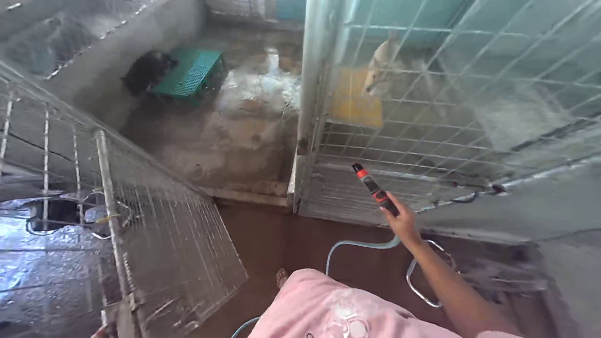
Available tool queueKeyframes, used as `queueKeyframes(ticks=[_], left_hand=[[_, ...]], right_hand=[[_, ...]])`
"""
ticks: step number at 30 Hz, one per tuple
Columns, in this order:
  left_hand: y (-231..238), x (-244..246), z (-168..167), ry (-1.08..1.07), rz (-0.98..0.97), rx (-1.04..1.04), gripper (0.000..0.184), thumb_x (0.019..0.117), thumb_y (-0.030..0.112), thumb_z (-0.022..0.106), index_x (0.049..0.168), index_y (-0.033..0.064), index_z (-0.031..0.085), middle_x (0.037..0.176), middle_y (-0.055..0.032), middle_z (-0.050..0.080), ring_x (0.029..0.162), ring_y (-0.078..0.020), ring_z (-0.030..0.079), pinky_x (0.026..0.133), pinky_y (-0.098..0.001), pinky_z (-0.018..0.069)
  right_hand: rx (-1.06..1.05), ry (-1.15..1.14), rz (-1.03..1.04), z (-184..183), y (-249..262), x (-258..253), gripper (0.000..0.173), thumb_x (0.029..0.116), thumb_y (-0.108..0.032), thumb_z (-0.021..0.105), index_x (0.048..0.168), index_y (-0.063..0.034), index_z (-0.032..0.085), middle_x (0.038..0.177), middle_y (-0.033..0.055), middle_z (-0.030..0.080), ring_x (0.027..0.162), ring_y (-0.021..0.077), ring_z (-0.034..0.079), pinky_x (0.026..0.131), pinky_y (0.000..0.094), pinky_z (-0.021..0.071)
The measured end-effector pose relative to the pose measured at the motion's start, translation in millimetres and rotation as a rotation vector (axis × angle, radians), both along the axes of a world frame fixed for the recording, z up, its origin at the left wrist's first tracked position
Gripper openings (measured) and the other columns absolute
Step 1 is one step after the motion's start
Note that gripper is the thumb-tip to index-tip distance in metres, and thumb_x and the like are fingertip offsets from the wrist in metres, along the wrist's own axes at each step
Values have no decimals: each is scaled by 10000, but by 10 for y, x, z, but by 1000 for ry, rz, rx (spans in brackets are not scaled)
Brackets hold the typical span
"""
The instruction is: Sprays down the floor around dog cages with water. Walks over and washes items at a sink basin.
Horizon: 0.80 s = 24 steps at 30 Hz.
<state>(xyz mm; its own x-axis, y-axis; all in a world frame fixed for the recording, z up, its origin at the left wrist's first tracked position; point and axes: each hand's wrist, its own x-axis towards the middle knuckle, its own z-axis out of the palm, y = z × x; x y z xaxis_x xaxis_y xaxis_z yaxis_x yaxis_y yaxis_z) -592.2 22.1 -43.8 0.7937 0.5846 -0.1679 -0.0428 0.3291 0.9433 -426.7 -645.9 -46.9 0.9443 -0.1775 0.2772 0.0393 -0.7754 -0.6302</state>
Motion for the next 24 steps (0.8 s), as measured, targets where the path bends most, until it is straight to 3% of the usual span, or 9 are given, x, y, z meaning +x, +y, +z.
queueKeyframes(ticks=[2,5,7,9,12,15,18,22,24], left_hand=[[-229,100,21,106,-90,73,380,1115,390,221,1270,192,507,1044,163,719,965,66,671,857,-181,569],[-676,345,-13,214,-186,267,498,1104,312,302,1476,-18,320,1218,11,599,1053,25,599,926,-212,529],[-1043,634,-38,214,-175,284,431,1089,202,371,1419,-75,389,1131,-8,596,981,25,591,882,-202,516],[-1370,1007,-31,168,-197,349,290,1023,120,439,1203,-85,535,936,48,644,846,48,628,801,-192,553],[-1845,1694,118,145,-277,595,293,1030,162,492,975,-88,635,719,45,569,654,32,543,673,-201,497],[-2274,2289,256,199,-322,679,342,1058,209,515,947,-88,643,735,-48,549,676,-86,514,700,-312,462],[-2630,2839,323,190,-315,628,339,1081,214,473,940,-53,628,710,-9,484,637,-77,459,668,-290,429],[-2843,3097,280,243,-258,626,386,1100,227,432,1107,-86,659,899,-179,650,830,-234,607,832,-442,487],[-2824,3092,434,321,-274,682,401,1105,257,434,1087,-77,656,928,-198,651,879,-269,622,861,-477,481]], right_hand=[[8,-11,-64,-21,62,54,472,929,-49,701,1362,105,594,1265,362,633,1131,503,654,990,589,524],[42,-13,-118,-44,98,89,469,906,-41,732,1336,102,615,1247,366,636,1110,507,651,975,583,525],[74,-4,-161,-36,43,52,469,891,-41,746,1324,96,629,1245,362,636,1089,487,656,957,568,531],[84,17,-234,41,-23,16,456,883,-31,759,1306,96,644,1240,368,636,1094,498,649,966,585,517],[84,31,-242,76,-49,188,474,898,-53,759,1330,93,633,1282,401,597,1122,537,627,981,615,499],[209,115,-236,124,109,595,514,927,-70,738,1382,98,566,1341,378,557,1158,486,609,1000,555,505],[394,162,-279,61,280,1066,529,885,45,677,1381,111,507,1311,352,554,1117,423,606,928,513,529],[174,-1,-148,-145,312,1315,304,906,19,700,1147,187,625,1147,392,628,1096,510,622,985,559,501],[91,-104,-78,-218,296,1389,202,924,9,683,1037,176,664,1033,373,660,1015,527,644,939,584,517]])
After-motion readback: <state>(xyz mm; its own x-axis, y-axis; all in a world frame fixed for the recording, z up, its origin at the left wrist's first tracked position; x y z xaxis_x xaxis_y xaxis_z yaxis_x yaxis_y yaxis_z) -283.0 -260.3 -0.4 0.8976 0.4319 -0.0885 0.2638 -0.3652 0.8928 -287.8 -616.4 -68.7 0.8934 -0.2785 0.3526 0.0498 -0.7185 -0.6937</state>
